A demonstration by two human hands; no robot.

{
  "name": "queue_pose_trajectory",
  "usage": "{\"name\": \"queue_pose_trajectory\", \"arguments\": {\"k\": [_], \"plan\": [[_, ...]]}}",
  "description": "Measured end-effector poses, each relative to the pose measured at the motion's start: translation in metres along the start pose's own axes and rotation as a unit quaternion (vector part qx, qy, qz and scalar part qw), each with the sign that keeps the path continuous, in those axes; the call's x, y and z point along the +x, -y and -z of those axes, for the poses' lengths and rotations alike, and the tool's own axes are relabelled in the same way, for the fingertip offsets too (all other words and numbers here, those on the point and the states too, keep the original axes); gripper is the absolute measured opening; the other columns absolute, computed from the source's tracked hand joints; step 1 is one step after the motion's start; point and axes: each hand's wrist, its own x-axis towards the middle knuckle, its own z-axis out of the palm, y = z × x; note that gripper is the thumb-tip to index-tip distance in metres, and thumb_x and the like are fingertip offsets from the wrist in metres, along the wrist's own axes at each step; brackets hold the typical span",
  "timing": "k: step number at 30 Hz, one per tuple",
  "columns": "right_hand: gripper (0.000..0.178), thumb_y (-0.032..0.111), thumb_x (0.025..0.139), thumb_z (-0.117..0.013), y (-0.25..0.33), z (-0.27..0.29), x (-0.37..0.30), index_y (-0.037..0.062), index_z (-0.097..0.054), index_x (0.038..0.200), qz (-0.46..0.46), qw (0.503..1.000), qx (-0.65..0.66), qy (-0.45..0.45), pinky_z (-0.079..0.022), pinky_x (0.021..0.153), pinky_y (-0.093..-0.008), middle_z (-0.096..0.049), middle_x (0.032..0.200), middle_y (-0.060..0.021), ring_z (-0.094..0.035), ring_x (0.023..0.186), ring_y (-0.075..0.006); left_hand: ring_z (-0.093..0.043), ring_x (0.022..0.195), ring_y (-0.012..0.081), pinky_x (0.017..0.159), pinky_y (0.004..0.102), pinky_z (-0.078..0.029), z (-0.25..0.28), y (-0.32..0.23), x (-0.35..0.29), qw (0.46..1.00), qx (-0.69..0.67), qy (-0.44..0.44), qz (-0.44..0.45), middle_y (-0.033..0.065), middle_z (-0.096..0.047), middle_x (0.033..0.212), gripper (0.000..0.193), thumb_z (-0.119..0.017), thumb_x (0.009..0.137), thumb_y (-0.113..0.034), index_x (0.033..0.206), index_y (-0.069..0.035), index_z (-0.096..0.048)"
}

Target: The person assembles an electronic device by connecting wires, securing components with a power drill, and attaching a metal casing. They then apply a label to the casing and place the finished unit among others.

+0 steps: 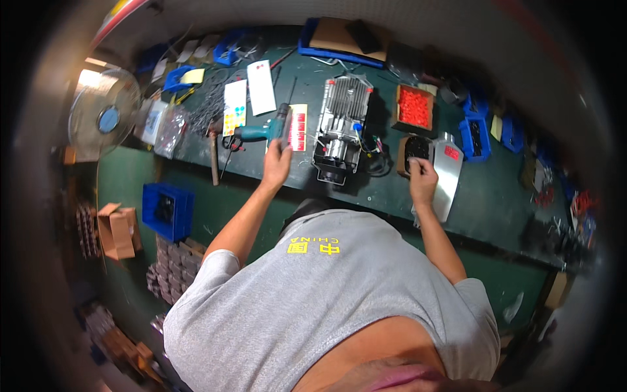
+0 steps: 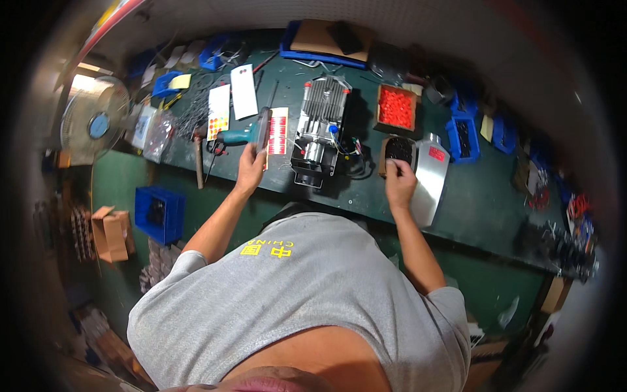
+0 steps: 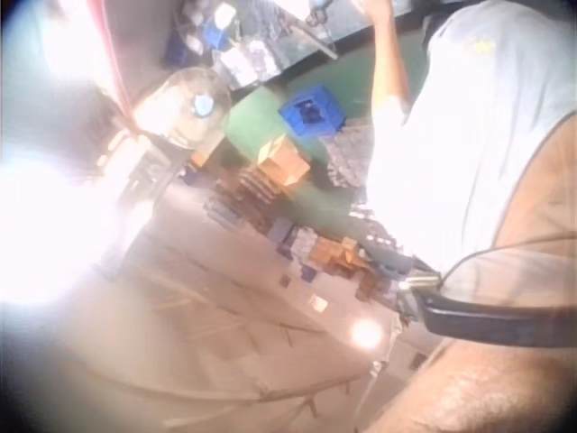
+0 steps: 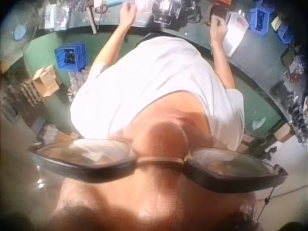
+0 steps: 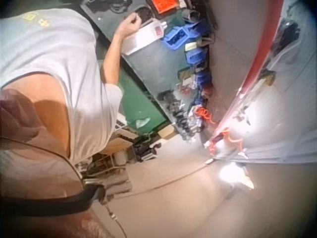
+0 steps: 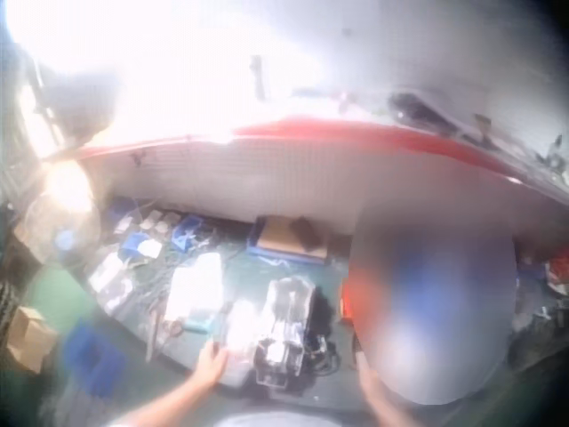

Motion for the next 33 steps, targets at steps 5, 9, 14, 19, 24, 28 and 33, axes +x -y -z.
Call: {"name": "queue_pose_trajectory", "arguments": {"k": [5,9,14,19,24,28,33], "plan": [[0.019,0.015,0.091,-0.07,-0.079,0.081,-0.086,-0.0038,-0.072,0.089,-0.102,0.974,-0.157,-0.129,-0.05,0.064,-0.0308,-0.066,0.069,-0.0052,-0.059,0.065,-0.0118,-0.068,0.096,0.0467,0.081,0.0533,-0.051,0.006,0.085,0.006,0.971,0.206,0.117,0.042,0.0266,-0.07,0.095,0.02,-0.06,0.097,-0.017,0.111,-0.003,-0.059],[0.016,0.014,0.091,-0.066,-0.155,0.104,-0.218,-0.0019,-0.071,0.091,-0.209,0.951,-0.193,-0.12,-0.048,0.057,-0.029,-0.065,0.069,-0.0026,-0.06,0.065,-0.0099,-0.065,0.098,0.0491,0.082,0.0555,-0.051,0.006,0.093,0.021,0.941,0.285,0.183,0.021,0.0269,-0.07,0.099,0.021,-0.056,0.098,-0.014,0.118,-0.007,-0.058],[0.023,0.018,0.086,-0.07,-0.22,0.092,-0.399,-0.0043,-0.075,0.087,-0.297,0.898,-0.326,0.014,-0.053,0.067,-0.0429,-0.074,0.081,-0.0192,-0.071,0.072,-0.0304,-0.064,0.109,0.0471,0.089,0.0534,-0.051,0.018,0.098,0.033,0.938,0.258,0.232,-0.013,0.0259,-0.068,0.116,0.031,-0.053,0.095,-0.006,0.125,-0.008,-0.06],[0.03,0.023,0.088,-0.069,-0.22,0.033,-0.494,-0.005,-0.076,0.096,-0.438,0.865,-0.244,-0.012,-0.054,0.07,-0.0452,-0.074,0.088,-0.0241,-0.072,0.077,-0.0342,-0.063,0.106,0.0492,0.089,0.054,-0.05,0.022,0.097,0.03,0.942,0.23,0.236,-0.064,0.0294,-0.066,0.116,0.034,-0.05,0.095,-0.003,0.127,-0.006,-0.059],[0.027,0.02,0.09,-0.066,-0.117,0.018,-0.396,-0.0046,-0.075,0.094,-0.368,0.909,-0.193,0.008,-0.055,0.066,-0.0424,-0.073,0.083,-0.0212,-0.072,0.071,-0.0309,-0.063,0.102,0.0483,0.087,0.0522,-0.05,0.02,0.113,0.03,0.943,0.225,0.224,-0.102,0.0265,-0.066,0.107,0.031,-0.049,0.093,-0.001,0.121,-0.003,-0.06],[0.025,0.019,0.09,-0.066,-0.116,0.022,-0.382,-0.0044,-0.074,0.093,-0.425,0.895,-0.076,-0.109,-0.054,0.059,-0.0365,-0.071,0.075,-0.0127,-0.068,0.061,-0.0213,-0.064,0.095,0.0436,0.084,0.049,-0.051,0.017,0.096,0.022,0.934,0.238,0.23,-0.134,0.0227,-0.066,0.099,0.022,-0.053,0.09,0.001,0.109,-0.003,-0.063],[0.028,0.021,0.089,-0.069,-0.142,0.03,-0.399,-0.005,-0.074,0.098,-0.385,0.909,-0.101,-0.119,-0.052,0.056,-0.0363,-0.07,0.073,-0.0101,-0.067,0.061,-0.0176,-0.066,0.087,0.0389,0.08,0.0439,-0.053,0.009,0.025,-0.012,0.918,0.198,0.3,-0.169,0.0196,-0.066,0.091,0.019,-0.055,0.085,0.005,0.098,-0.002,-0.067]]}}
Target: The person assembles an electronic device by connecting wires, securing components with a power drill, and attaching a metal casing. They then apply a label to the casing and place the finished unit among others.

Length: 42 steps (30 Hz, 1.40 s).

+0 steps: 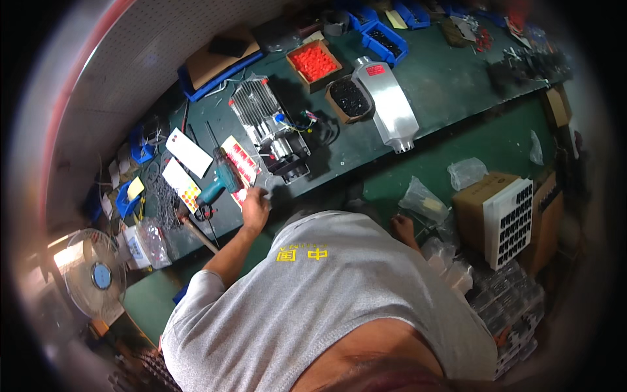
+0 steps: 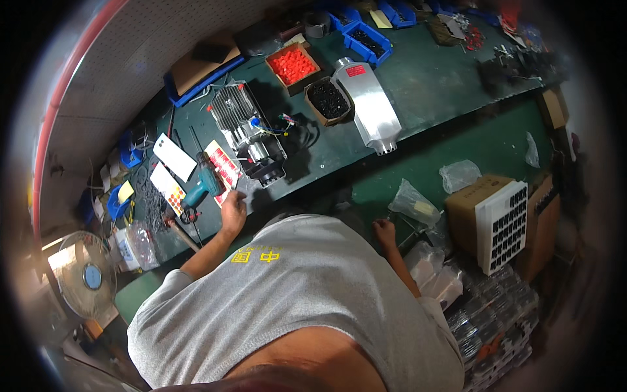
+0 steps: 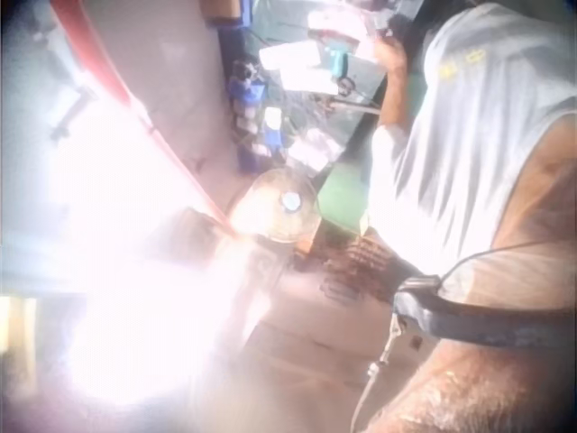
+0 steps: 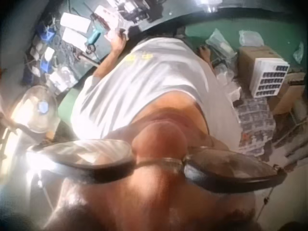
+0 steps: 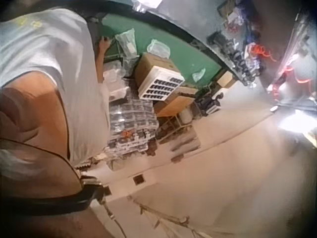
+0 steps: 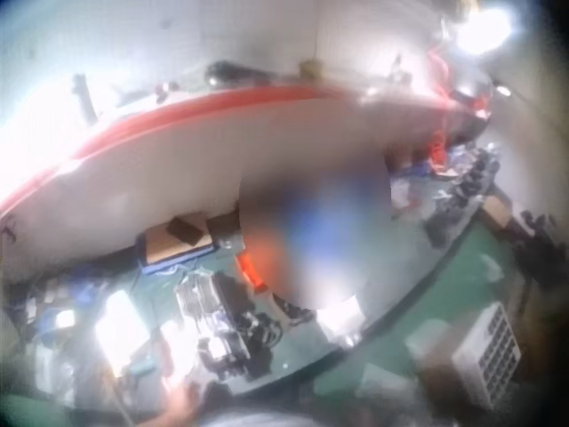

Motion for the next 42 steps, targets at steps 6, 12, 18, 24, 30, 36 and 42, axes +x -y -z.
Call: {"name": "queue_pose_trajectory", "arguments": {"k": [6,12,18,24,30,36,42], "plan": [[0.021,0.02,0.088,-0.069,-0.117,0.017,0.079,-0.0005,-0.074,0.091,0.015,0.997,-0.036,0.067,-0.052,0.056,-0.0333,-0.068,0.071,-0.0055,-0.064,0.061,-0.0153,-0.067,0.099,0.0369,0.081,0.0433,-0.055,-0.041,-0.176,0.06,0.99,-0.015,0.049,-0.133,0.0173,-0.065,0.108,0.031,-0.065,0.089,-0.006,0.12,-0.005,-0.063],[0.022,0.018,0.091,-0.067,0.001,0.078,0.131,-0.0003,-0.073,0.103,0.053,0.986,0.116,0.105,-0.053,0.059,-0.0286,-0.069,0.078,-0.0046,-0.065,0.069,-0.0125,-0.063,0.118,0.04,0.1,0.0477,-0.05,-0.127,-0.215,0.161,0.987,0.114,0.098,0.058,0.0259,-0.067,0.12,0.071,-0.07,0.083,-0.03,0.146,-0.009,-0.046],[0.025,0.018,0.094,-0.067,0.119,0.087,0.115,-0.0004,-0.072,0.111,0.064,0.982,0.159,0.08,-0.055,0.063,-0.0276,-0.071,0.084,-0.006,-0.067,0.074,-0.0131,-0.06,0.125,0.0393,0.105,0.0446,-0.048,-0.174,-0.164,0.176,0.995,-0.011,-0.019,0.098,0.0276,-0.065,0.127,0.072,-0.072,0.079,-0.028,0.142,0.001,-0.052],[0.026,0.016,0.095,-0.067,0.204,0.048,0.146,-0.0013,-0.07,0.114,0.189,0.961,0.099,0.177,-0.053,0.064,-0.0249,-0.071,0.092,-0.0039,-0.065,0.08,-0.0096,-0.064,0.119,0.038,0.106,0.0411,-0.048,-0.174,-0.178,0.161,0.989,-0.135,-0.012,0.063,0.028,-0.066,0.125,0.071,-0.075,0.075,-0.027,0.137,0.003,-0.057],[0.023,0.014,0.094,-0.067,0.303,-0.006,0.14,-0.0015,-0.072,0.11,0.282,0.919,0.116,0.251,-0.053,0.072,-0.0266,-0.073,0.091,-0.0057,-0.066,0.079,-0.0109,-0.062,0.121,0.0361,0.109,0.0397,-0.045,-0.193,-0.141,0.165,0.985,-0.116,0.093,0.091,0.026,-0.06,0.137,0.078,-0.081,0.075,-0.034,0.142,-0.002,-0.056],[0.024,0.009,0.093,-0.066,0.316,0.001,0.154,-0.0024,-0.07,0.114,0.329,0.908,0.162,0.204,-0.055,0.084,-0.0297,-0.075,0.102,-0.0102,-0.07,0.092,-0.0153,-0.057,0.085,0.0091,0.074,0.0247,-0.049,-0.164,-0.2,0.123,0.876,-0.47,-0.104,0.035,0.0014,-0.062,0.097,0.016,-0.066,0.091,0.001,0.105,-0.002,-0.06],[0.05,-0.002,0.089,-0.058,0.369,-0.003,0.139,-0.0022,-0.055,0.139,0.372,0.868,0.148,0.292,-0.05,0.102,-0.0327,-0.063,0.134,-0.0145,-0.06,0.125,-0.0204,-0.063,0.093,0.012,0.074,0.0305,-0.06,-0.058,-0.221,0.083,0.787,-0.606,-0.048,0.107,0.003,-0.065,0.103,0.017,-0.057,0.103,-0.008,0.12,-0.006,-0.058]]}}
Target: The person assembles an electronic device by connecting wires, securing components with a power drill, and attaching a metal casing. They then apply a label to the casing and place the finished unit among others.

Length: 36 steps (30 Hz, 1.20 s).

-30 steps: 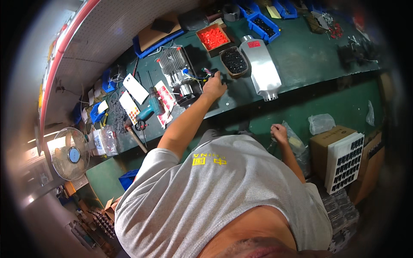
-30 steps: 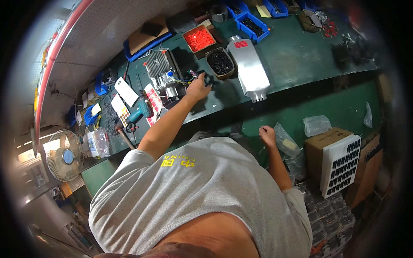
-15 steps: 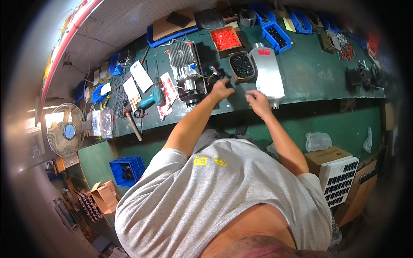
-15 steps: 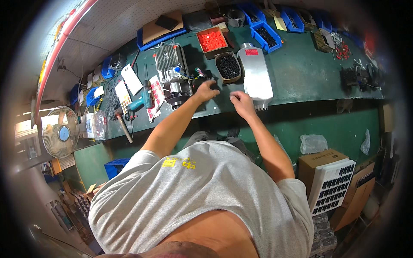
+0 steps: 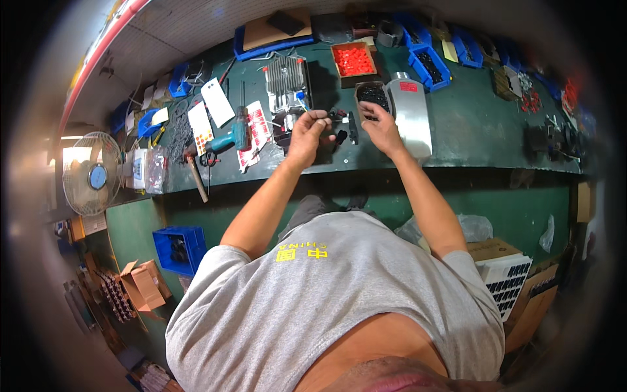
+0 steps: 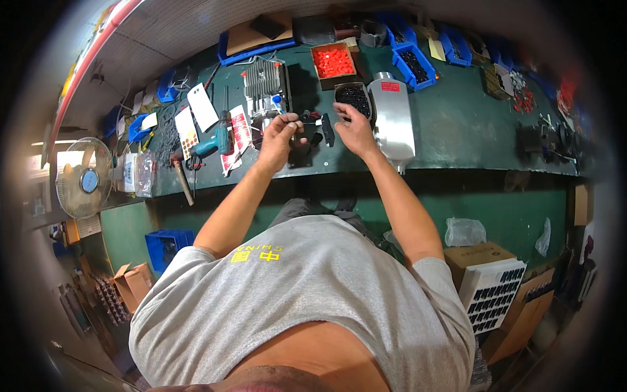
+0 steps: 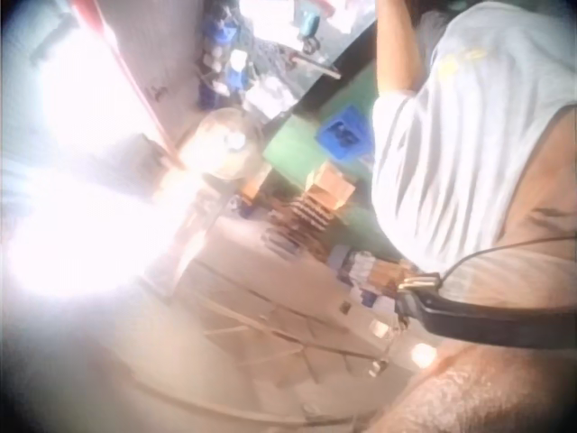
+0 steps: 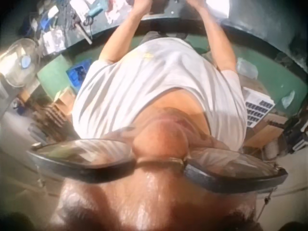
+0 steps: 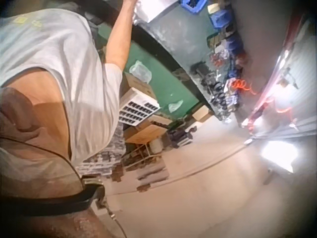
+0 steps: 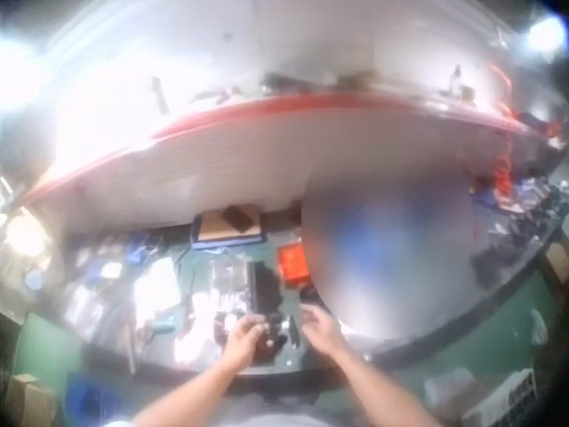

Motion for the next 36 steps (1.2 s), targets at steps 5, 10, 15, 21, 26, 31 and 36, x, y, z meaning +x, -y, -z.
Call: {"name": "queue_pose_trajectory", "arguments": {"k": [5,10,15,21,26,31,36], "plan": [[0.053,0.004,0.091,-0.056,0.008,-0.021,0.03,-0.0015,-0.052,0.144,-0.06,0.987,0.077,0.128,-0.049,0.102,-0.0338,-0.063,0.135,-0.0114,-0.059,0.124,-0.0179,-0.061,0.079,0.0112,0.062,0.0243,-0.052,0.04,-0.039,0.013,0.997,-0.021,0.064,0.043,0.0038,-0.066,0.103,0.022,-0.054,0.104,-0.008,0.125,-0.004,-0.056],[0.052,0.017,0.098,-0.065,0.037,-0.041,0.025,0.0048,-0.049,0.146,-0.206,0.946,0.17,0.184,-0.055,0.085,-0.0316,-0.067,0.121,-0.0036,-0.065,0.105,-0.0119,-0.054,0.071,0.0043,0.054,0.0179,-0.043,0.049,-0.11,0.044,0.95,0.256,0.16,0.084,0.0021,-0.069,0.101,0.021,-0.054,0.103,-0.008,0.123,-0.006,-0.06],[0.049,0.015,0.098,-0.068,0.042,-0.07,0.018,0.0122,-0.05,0.144,-0.199,0.872,0.425,0.143,-0.06,0.08,-0.038,-0.067,0.113,-0.0004,-0.066,0.095,-0.0125,-0.068,0.095,0.0164,0.081,0.0294,-0.056,0.024,-0.151,0.091,0.8,0.525,0.227,-0.182,0.0094,-0.072,0.106,0.026,-0.064,0.098,-0.011,0.122,-0.001,-0.064],[0.03,0.011,0.097,-0.069,0.043,-0.119,0.01,0.0176,-0.056,0.124,-0.141,0.848,0.51,-0.01,-0.059,0.085,-0.0429,-0.066,0.111,-0.0024,-0.065,0.094,-0.0145,-0.066,0.092,0.0128,0.08,0.0282,-0.054,0.057,-0.138,0.036,0.876,0.341,-0.02,-0.339,0.0102,-0.07,0.101,0.024,-0.067,0.097,-0.013,0.114,0.002,-0.064],[0.025,0.007,0.098,-0.066,0.053,-0.143,0.003,0.0142,-0.053,0.117,-0.107,0.862,0.494,-0.042,-0.059,0.093,-0.0456,-0.065,0.119,-0.0086,-0.064,0.114,-0.0251,-0.061,0.083,0.0092,0.073,0.0256,-0.051,0.087,-0.085,-0.023,0.982,0.129,0.044,-0.127,0.003,-0.065,0.095,0.035,-0.073,0.094,-0.02,0.12,0.001,-0.06],[0.023,0.008,0.099,-0.063,0.069,-0.152,0.0,0.0116,-0.051,0.118,-0.082,0.902,0.423,-0.04,-0.058,0.095,-0.0464,-0.064,0.119,-0.0096,-0.064,0.115,-0.0254,-0.057,0.085,0.0072,0.072,0.0239,-0.048,0.1,-0.084,-0.036,0.973,0.147,0.123,-0.127,0.0018,-0.063,0.095,0.035,-0.074,0.095,-0.013,0.123,0.001,-0.058],[0.041,0.015,0.096,-0.067,0.09,-0.139,0.03,0.0046,-0.052,0.132,-0.16,0.95,0.27,-0.004,-0.055,0.087,-0.0341,-0.065,0.114,-0.0072,-0.065,0.102,-0.0158,-0.059,0.086,0.0107,0.074,0.0273,-0.05,0.121,-0.071,-0.03,0.96,0.177,0.183,-0.116,0.0055,-0.065,0.101,0.028,-0.068,0.099,-0.01,0.122,0.0,-0.057]]}}
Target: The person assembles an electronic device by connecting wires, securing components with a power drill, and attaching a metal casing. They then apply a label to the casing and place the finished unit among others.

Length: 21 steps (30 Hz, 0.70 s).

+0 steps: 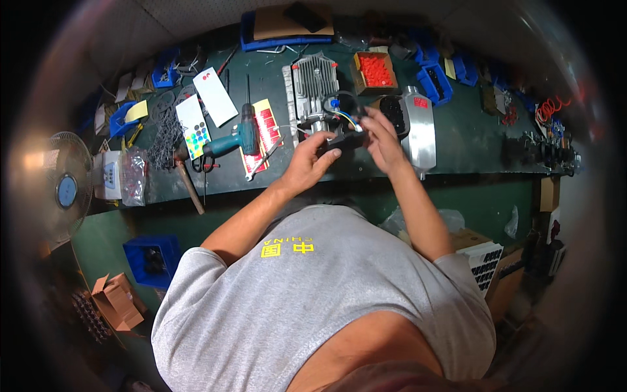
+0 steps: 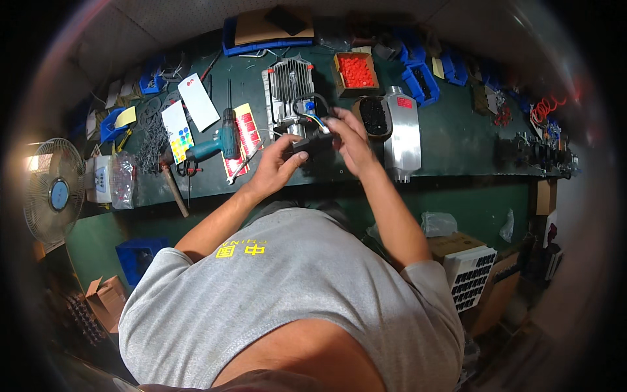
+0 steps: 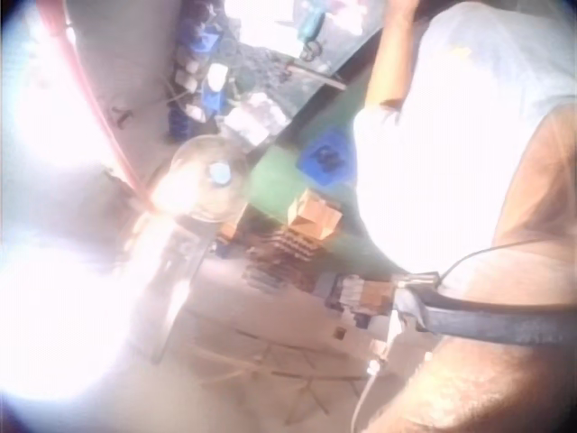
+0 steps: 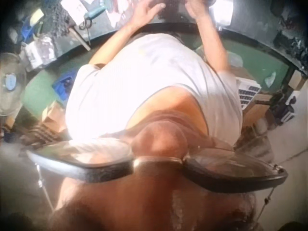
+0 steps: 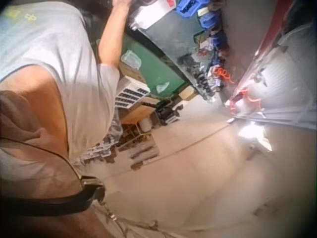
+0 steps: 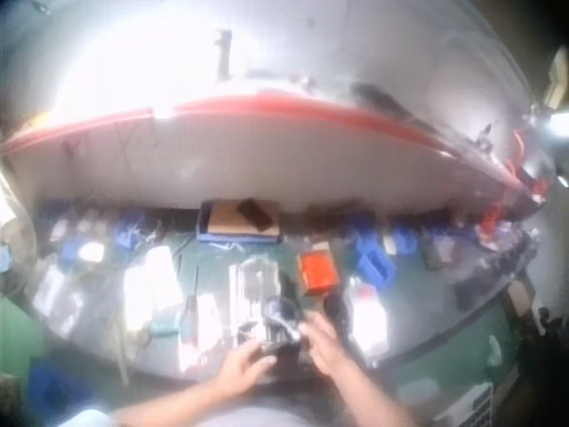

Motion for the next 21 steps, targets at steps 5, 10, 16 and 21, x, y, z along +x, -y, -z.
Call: {"name": "queue_pose_trajectory", "arguments": {"k": [5,10,16,21], "plan": [[0.04,0.007,0.09,-0.073,0.016,-0.018,0.049,-0.0028,-0.06,0.127,0.074,0.964,-0.256,0.013,-0.052,0.08,-0.0249,-0.07,0.102,-0.0072,-0.065,0.091,-0.0109,-0.06,0.085,0.0129,0.074,0.0269,-0.051,0.007,-0.014,-0.001,0.976,0.201,0.025,-0.08,0.0099,-0.064,0.104,0.03,-0.067,0.098,-0.008,0.126,-0.002,-0.061],[0.018,0.0,0.099,-0.057,0.0,0.002,0.045,0.0021,-0.064,0.115,0.215,0.968,0.088,-0.095,-0.057,0.079,-0.0304,-0.071,0.117,-0.0146,-0.068,0.099,-0.0175,-0.062,0.089,0.0128,0.076,0.028,-0.053,0.024,-0.018,0.007,0.983,0.182,0.02,-0.02,0.0095,-0.063,0.106,0.03,-0.065,0.098,-0.003,0.128,-0.002,-0.059],[0.021,-0.001,0.098,-0.059,-0.021,0.031,0.024,-0.0024,-0.062,0.118,0.242,0.94,0.115,-0.212,-0.059,0.088,-0.0366,-0.068,0.125,-0.0173,-0.068,0.108,-0.0213,-0.058,0.087,0.0108,0.075,0.0278,-0.052,0.017,-0.021,0.019,0.981,0.181,0.065,0.009,0.0063,-0.063,0.102,0.03,-0.062,0.101,-0.009,0.13,-0.003,-0.058],[0.022,0.01,0.098,-0.061,-0.082,0.087,0.005,-0.0008,-0.067,0.116,0.04,0.935,-0.127,-0.327,-0.057,0.075,-0.0361,-0.071,0.113,-0.0128,-0.068,0.094,-0.0198,-0.059,0.088,0.0102,0.076,0.0276,-0.053,0.003,0.011,0.033,0.976,0.102,0.146,0.124,0.0029,-0.063,0.101,0.029,-0.059,0.104,-0.013,0.131,-0.002,-0.057]]}}
